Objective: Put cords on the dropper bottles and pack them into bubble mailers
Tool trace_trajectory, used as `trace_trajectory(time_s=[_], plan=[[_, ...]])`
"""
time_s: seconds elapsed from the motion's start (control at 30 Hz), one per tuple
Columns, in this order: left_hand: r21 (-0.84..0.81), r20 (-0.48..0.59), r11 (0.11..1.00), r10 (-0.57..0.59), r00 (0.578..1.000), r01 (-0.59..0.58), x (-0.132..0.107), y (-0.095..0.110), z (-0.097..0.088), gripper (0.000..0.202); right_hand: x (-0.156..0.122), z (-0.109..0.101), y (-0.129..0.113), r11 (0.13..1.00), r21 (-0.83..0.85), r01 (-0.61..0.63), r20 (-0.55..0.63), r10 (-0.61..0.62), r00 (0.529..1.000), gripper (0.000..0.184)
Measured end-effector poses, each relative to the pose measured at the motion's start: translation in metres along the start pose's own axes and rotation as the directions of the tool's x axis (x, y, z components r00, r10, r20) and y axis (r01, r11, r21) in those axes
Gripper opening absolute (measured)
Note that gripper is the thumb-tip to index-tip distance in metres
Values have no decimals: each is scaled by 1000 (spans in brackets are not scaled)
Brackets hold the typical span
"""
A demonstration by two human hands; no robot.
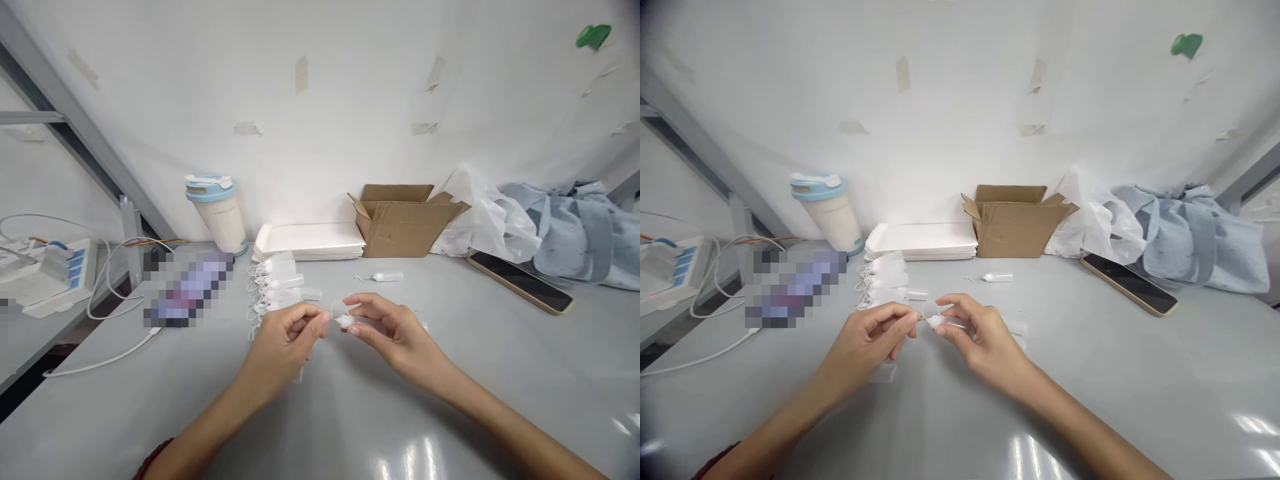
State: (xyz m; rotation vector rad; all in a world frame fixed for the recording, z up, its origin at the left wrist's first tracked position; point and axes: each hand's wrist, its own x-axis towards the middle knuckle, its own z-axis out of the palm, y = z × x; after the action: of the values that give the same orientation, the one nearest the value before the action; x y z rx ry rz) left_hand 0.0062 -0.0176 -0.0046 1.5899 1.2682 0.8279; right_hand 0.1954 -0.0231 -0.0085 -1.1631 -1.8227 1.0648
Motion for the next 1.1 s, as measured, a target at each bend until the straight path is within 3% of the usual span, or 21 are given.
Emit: trace_trajectory(time_s=[0.2,0.33,0.4,0.47,0.53,0.6,0.67,0.73,0.83,0.93,1.1], plan=[[37,107,999,2,994,-6,2,-2,-4,20,-1,2,3,995,-100,29,23,-26,999,24],[56,133,998,29,991,-37,3,2,-19,18,3,0,10,966,-245,81,-1,-83,997,28],[47,37,998,49,998,-51,4,4,-30,19,6,-5,15,946,-308,98,-46,-118,992,28],[0,-151,995,102,983,-104,7,4,-42,18,11,-14,19,925,-370,91,-124,-146,982,28],[-77,-382,972,178,907,-223,11,2,-52,16,16,-25,25,875,-476,94,-204,-213,955,25],[-93,-559,942,218,800,-322,16,-3,-61,16,22,-39,33,791,-604,96,-236,-292,927,22],[-1,-634,960,215,743,-279,22,-9,-68,19,26,-53,44,698,-714,55,-245,-323,914,23],[171,-605,980,182,775,-97,28,-16,-72,23,30,-65,56,684,-728,39,-235,-303,924,23],[390,-477,912,83,875,126,36,-27,-75,36,34,-75,70,685,-727,43,-182,-254,950,18],[459,-420,876,67,905,148,40,-34,-75,50,35,-76,75,684,-728,47,-148,-224,963,19],[515,-408,847,110,906,129,37,-34,-73,46,35,-74,74,669,-741,55,-108,-199,974,21]])
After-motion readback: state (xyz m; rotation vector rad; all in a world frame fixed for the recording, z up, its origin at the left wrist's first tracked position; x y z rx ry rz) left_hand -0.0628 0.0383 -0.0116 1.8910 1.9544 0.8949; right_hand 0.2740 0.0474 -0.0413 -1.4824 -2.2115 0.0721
